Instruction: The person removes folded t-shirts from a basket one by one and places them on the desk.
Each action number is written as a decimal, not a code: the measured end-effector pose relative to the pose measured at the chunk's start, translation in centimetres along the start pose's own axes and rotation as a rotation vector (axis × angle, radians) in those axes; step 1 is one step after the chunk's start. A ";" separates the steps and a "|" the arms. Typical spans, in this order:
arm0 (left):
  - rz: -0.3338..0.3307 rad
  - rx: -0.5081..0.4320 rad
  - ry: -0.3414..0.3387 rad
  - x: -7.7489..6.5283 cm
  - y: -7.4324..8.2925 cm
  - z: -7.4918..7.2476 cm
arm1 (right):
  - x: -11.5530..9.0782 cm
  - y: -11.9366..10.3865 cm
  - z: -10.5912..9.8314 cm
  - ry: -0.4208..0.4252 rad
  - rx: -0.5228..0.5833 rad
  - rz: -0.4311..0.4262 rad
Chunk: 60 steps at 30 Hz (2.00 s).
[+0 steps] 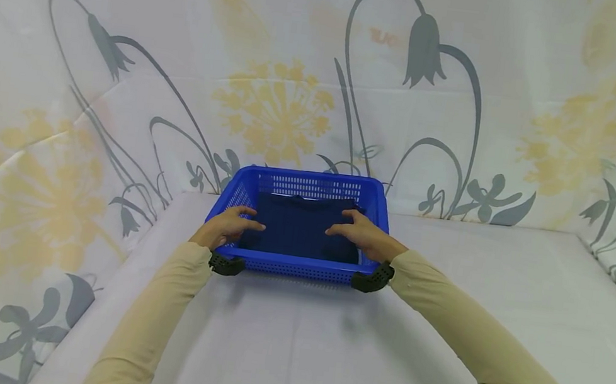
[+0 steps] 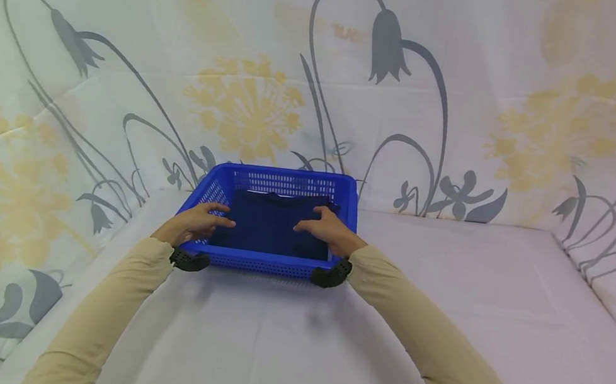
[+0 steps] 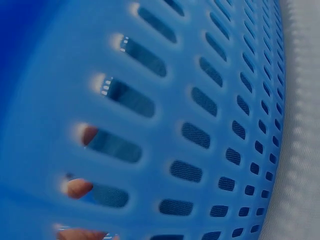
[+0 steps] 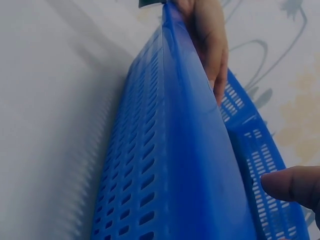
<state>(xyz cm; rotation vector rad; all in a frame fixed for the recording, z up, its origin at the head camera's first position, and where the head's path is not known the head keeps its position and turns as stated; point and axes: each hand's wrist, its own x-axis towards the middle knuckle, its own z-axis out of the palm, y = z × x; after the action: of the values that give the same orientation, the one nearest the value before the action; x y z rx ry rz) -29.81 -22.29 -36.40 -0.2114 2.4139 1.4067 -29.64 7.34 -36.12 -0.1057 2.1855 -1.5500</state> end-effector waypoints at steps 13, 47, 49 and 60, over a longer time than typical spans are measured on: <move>-0.021 -0.026 -0.031 -0.2 0.1 -0.1 | 0.4 -0.3 0.0 -0.020 0.030 0.008; 0.158 -0.301 -0.116 -0.3 0.0 -0.2 | 1.2 -0.1 -0.4 -0.087 0.135 -0.045; 0.161 -0.319 -0.121 -0.4 0.0 -0.2 | 1.1 -0.1 -0.4 -0.084 0.136 -0.055; 0.180 -0.322 -0.168 -0.4 0.0 -0.2 | 0.7 -0.3 -0.3 -0.051 0.138 -0.100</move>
<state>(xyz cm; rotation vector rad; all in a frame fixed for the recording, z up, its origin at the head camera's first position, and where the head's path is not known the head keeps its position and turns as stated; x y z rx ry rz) -29.45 -22.50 -36.14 0.0487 2.1055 1.8124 -30.42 7.25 -36.04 -0.2112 2.0554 -1.7288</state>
